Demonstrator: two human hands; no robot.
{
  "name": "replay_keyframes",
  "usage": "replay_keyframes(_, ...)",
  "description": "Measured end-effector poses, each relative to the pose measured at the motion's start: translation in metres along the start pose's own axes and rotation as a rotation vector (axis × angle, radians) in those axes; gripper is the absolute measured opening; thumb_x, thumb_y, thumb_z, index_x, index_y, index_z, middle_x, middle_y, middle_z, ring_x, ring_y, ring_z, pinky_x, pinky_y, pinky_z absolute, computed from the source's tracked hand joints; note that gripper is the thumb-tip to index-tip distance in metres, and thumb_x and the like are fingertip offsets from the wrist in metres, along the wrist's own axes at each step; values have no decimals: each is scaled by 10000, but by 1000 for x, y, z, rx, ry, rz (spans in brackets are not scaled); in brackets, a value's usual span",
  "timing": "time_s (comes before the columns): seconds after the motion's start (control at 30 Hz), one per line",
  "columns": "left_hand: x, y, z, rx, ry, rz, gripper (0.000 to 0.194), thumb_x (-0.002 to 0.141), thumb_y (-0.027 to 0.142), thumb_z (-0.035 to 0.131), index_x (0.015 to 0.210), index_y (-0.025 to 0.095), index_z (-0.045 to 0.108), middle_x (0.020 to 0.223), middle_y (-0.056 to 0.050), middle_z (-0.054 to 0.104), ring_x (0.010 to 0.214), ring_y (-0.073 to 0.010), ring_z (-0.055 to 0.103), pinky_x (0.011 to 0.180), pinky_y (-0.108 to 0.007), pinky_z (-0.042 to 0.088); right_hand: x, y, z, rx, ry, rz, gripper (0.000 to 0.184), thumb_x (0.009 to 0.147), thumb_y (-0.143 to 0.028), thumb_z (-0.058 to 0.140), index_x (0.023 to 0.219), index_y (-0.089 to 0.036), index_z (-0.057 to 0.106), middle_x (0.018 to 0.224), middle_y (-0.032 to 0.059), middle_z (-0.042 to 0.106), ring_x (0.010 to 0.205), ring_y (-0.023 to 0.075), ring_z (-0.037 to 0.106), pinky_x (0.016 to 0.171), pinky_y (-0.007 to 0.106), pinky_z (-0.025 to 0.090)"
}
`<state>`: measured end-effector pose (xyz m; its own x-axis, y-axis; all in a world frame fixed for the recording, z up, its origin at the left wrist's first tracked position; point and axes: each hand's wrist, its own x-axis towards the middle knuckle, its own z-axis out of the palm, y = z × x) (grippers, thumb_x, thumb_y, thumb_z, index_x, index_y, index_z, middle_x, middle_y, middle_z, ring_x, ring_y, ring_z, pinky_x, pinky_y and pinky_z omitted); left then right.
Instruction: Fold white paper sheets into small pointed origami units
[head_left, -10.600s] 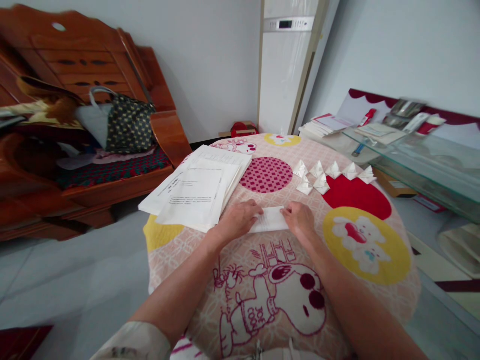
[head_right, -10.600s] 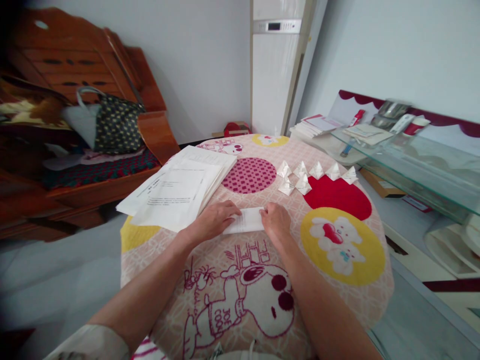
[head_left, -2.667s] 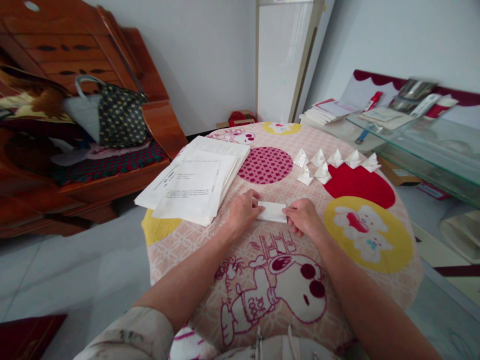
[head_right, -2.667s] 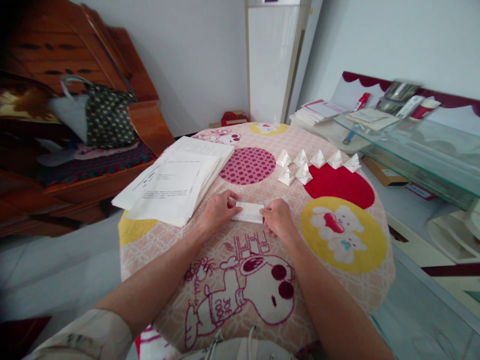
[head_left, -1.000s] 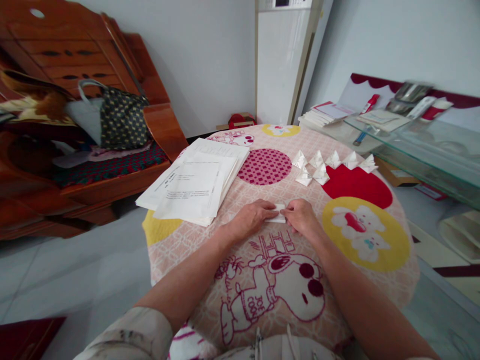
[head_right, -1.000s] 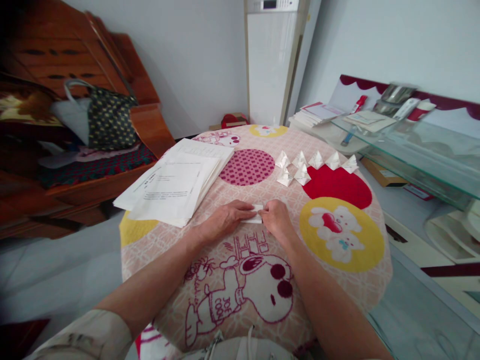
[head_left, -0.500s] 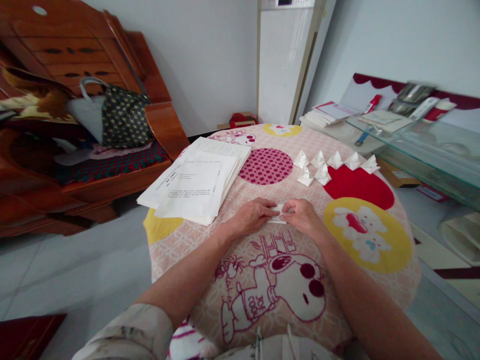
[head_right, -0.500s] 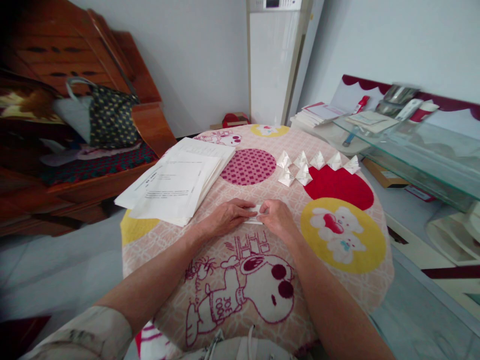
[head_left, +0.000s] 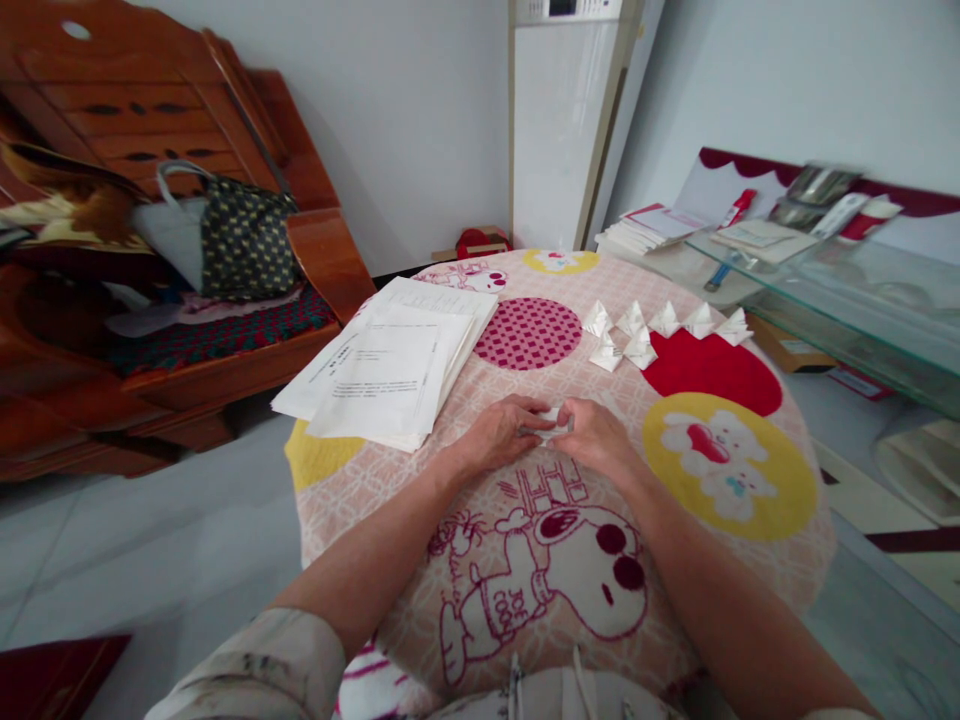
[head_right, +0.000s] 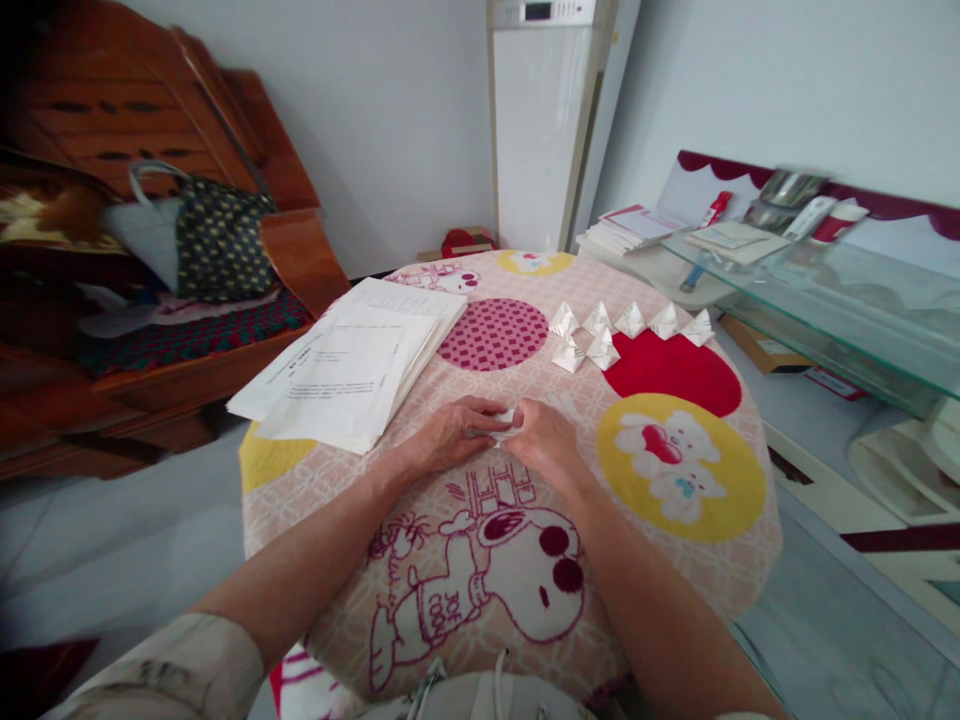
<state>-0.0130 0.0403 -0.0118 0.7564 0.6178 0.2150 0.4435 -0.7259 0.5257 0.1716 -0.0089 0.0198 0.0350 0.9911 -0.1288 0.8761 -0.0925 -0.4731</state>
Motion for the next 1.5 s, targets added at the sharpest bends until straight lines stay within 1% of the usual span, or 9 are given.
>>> replay_keyframes(0.23, -1, 3, -2, 13, -7, -41, 376, 815, 133, 698, 1178, 218, 748, 1334, -110, 664, 1221, -249, 626, 1064, -418, 499, 4, 22, -9, 191, -126, -4, 146, 637, -59, 630, 727, -175, 637, 562, -35, 574, 528, 115, 515, 532, 241, 344)
replay_keyframes(0.33, -1, 5, -3, 19, -14, -30, 373, 820, 138, 696, 1181, 215, 748, 1334, -115, 663, 1218, -254, 626, 1060, -424, 501, 4, 28, -11, 397, -190, -5, 91, 676, -97, 586, 705, -175, 624, 510, -48, 545, 441, 99, 483, 464, 225, 338)
replay_keyframes(0.43, -1, 6, -4, 24, -20, -23, 378, 823, 143, 694, 1188, 224, 747, 1327, -114, 666, 1213, -258, 628, 1056, -425, 500, 4, 25, -6, 524, -137, -47, 33, 732, -166, 602, 726, -171, 634, 529, -37, 569, 431, 93, 484, 433, 207, 328)
replay_keyframes(0.63, -1, 3, -2, -28, -16, -53, 407, 798, 143, 714, 1189, 253, 744, 1338, -93, 661, 1229, -255, 620, 1071, -422, 485, 4, 13, 3, 262, -20, -138, 104, 659, -95, 679, 614, -177, 635, 522, -33, 577, 502, 99, 495, 500, 221, 328)
replay_keyframes(0.83, -5, -13, -9, -161, -43, -29, 490, 748, 12, 630, 1170, 232, 747, 1431, -102, 592, 1295, -251, 578, 1106, -468, 454, 2, 14, 1, 247, -53, -98, 90, 670, -96, 665, 633, -177, 656, 557, -13, 613, 524, 118, 521, 531, 242, 345)
replay_keyframes(1.03, -9, -19, -30, -188, -182, 66, 695, 684, -92, 487, 1230, 276, 709, 1506, -51, 525, 1354, -226, 532, 1120, -439, 449, 2, 13, 1, 264, -47, -112, 92, 662, -93, 659, 621, -174, 651, 532, -22, 594, 513, 111, 510, 521, 233, 339)
replay_keyframes(1.23, -10, -2, -28, -52, -138, -2, 492, 731, 146, 763, 1216, 212, 709, 1448, -117, 576, 1303, -275, 572, 1096, -451, 460, 2, 19, -4, 310, 17, -180, 98, 688, -108, 616, 659, -167, 689, 577, -2, 645, 544, 125, 557, 522, 232, 365)
replay_keyframes(1.37, -9, 4, -20, 50, -110, 11, 412, 799, 216, 749, 1210, 218, 719, 1371, -116, 636, 1245, -265, 613, 1070, -426, 479, 4, 26, -7, 388, 143, -279, 151, 771, -155, 580, 770, -165, 731, 733, 41, 727, 667, 162, 639, 615, 258, 464)
replay_keyframes(1.5, -9, 6, -18, 127, -95, 79, 324, 867, 218, 683, 1187, 212, 725, 1316, -104, 672, 1186, -254, 641, 1017, -406, 511, 6, 30, -8, 353, 123, -399, 191, 752, -100, 568, 814, -161, 738, 818, 60, 739, 737, 174, 657, 699, 281, 496)
